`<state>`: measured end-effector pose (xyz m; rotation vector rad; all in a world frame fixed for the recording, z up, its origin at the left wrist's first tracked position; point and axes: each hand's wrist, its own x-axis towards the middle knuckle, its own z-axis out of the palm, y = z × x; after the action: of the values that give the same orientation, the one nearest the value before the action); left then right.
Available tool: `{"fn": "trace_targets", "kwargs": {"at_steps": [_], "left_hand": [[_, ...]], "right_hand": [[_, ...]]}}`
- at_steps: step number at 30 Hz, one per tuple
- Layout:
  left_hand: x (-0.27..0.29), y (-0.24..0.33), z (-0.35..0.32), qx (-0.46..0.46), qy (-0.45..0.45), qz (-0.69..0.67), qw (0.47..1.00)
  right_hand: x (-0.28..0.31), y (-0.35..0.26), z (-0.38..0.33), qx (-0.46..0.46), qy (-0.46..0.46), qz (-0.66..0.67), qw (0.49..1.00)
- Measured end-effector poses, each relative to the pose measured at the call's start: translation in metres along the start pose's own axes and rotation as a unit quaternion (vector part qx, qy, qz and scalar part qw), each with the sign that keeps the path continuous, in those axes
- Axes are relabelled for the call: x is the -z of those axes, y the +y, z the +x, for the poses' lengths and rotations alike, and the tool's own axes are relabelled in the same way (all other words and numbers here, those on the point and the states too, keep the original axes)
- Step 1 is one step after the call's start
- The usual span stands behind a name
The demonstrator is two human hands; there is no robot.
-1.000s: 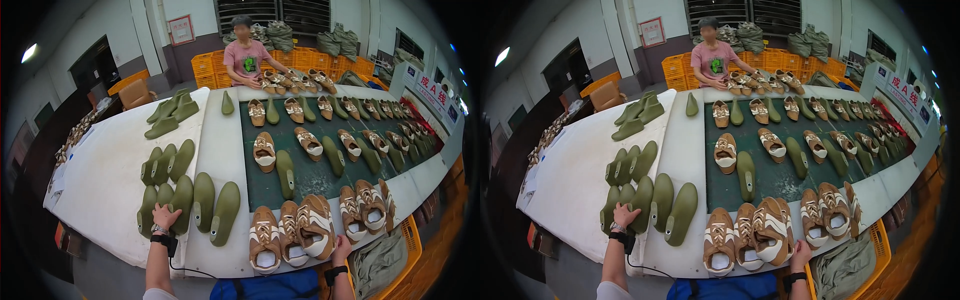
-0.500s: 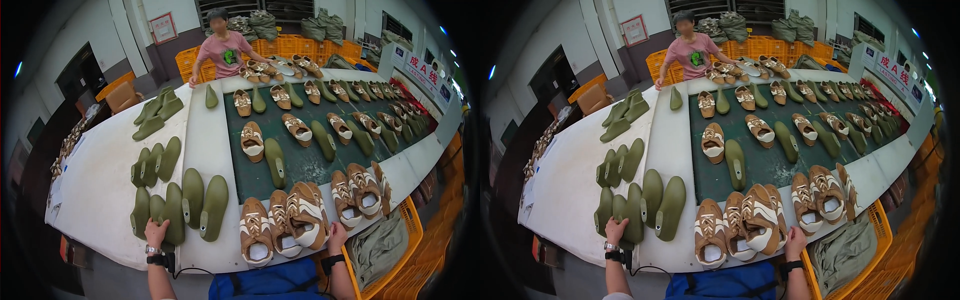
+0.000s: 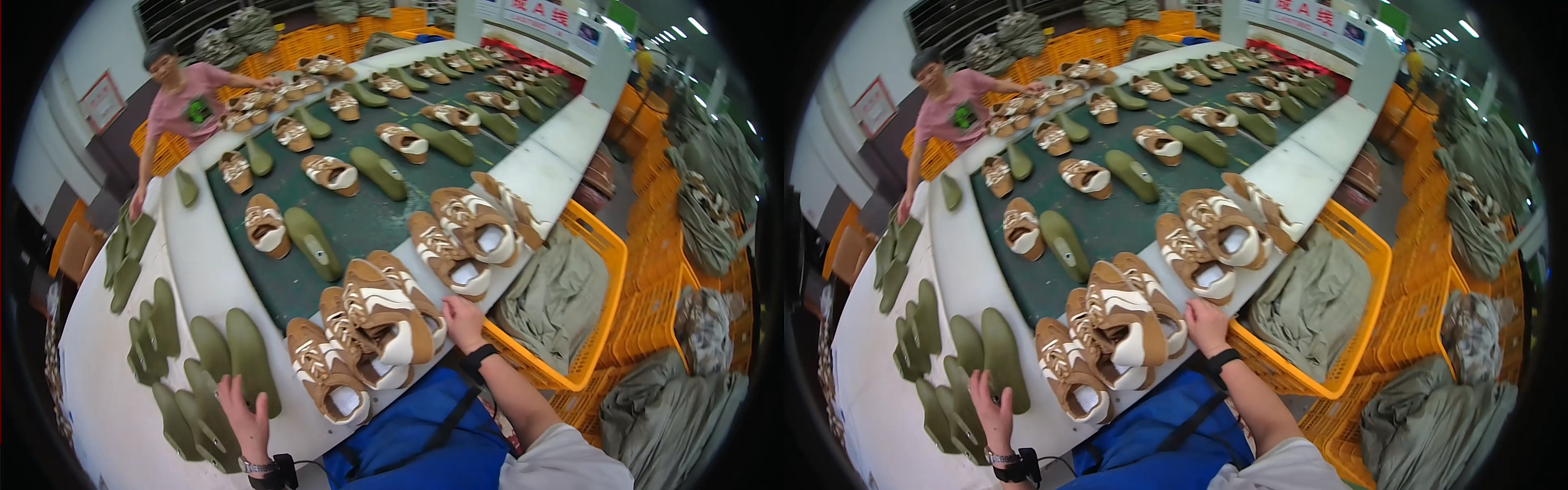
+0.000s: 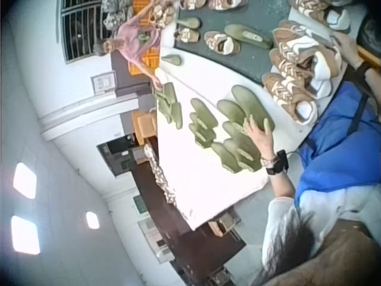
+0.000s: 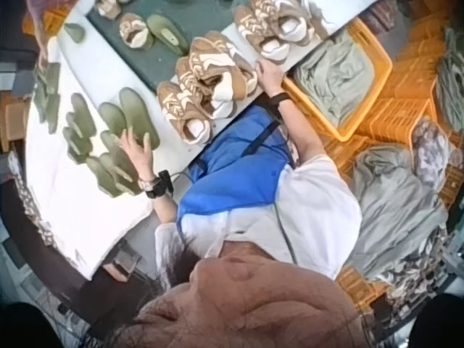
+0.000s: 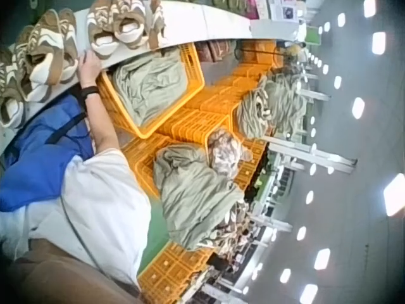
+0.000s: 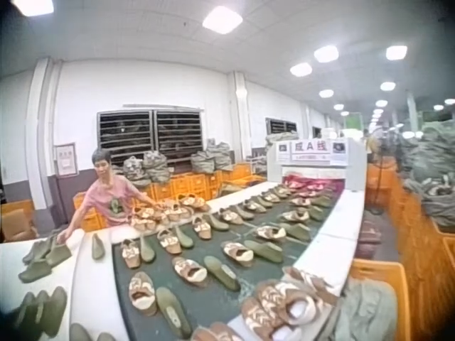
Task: Organizing shoe lasts and finished shoe uppers on a conveyor table in a factory.
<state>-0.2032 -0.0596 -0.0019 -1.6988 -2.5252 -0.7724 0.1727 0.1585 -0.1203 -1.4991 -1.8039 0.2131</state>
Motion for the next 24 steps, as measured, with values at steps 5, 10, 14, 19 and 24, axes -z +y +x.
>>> {"fn": "trace_targets", "kwargs": {"at_steps": [5, 10, 14, 19, 24], "left_hand": [[-0.026, 0.067, 0.004, -0.152, -0.191, -0.074, 0.967], [-0.033, 0.094, -0.012, -0.132, -0.258, -0.053, 0.956], [-0.038, 0.095, -0.016, -0.196, -0.210, -0.033, 0.957], [-0.054, 0.071, -0.027, -0.153, -0.199, -0.029, 0.968], [-0.037, 0.073, -0.009, -0.157, -0.205, -0.066, 0.964]], "right_hand": [[0.005, 0.004, -0.003, -0.001, 0.014, 0.010, 1.000], [0.002, 0.000, -0.006, 0.006, 0.008, 0.006, 1.000], [0.004, 0.003, -0.008, 0.009, 0.020, 0.004, 1.000], [-0.002, -0.001, -0.008, 0.011, 0.006, 0.012, 1.000], [0.006, 0.004, -0.002, -0.006, 0.025, 0.002, 1.000]]}}
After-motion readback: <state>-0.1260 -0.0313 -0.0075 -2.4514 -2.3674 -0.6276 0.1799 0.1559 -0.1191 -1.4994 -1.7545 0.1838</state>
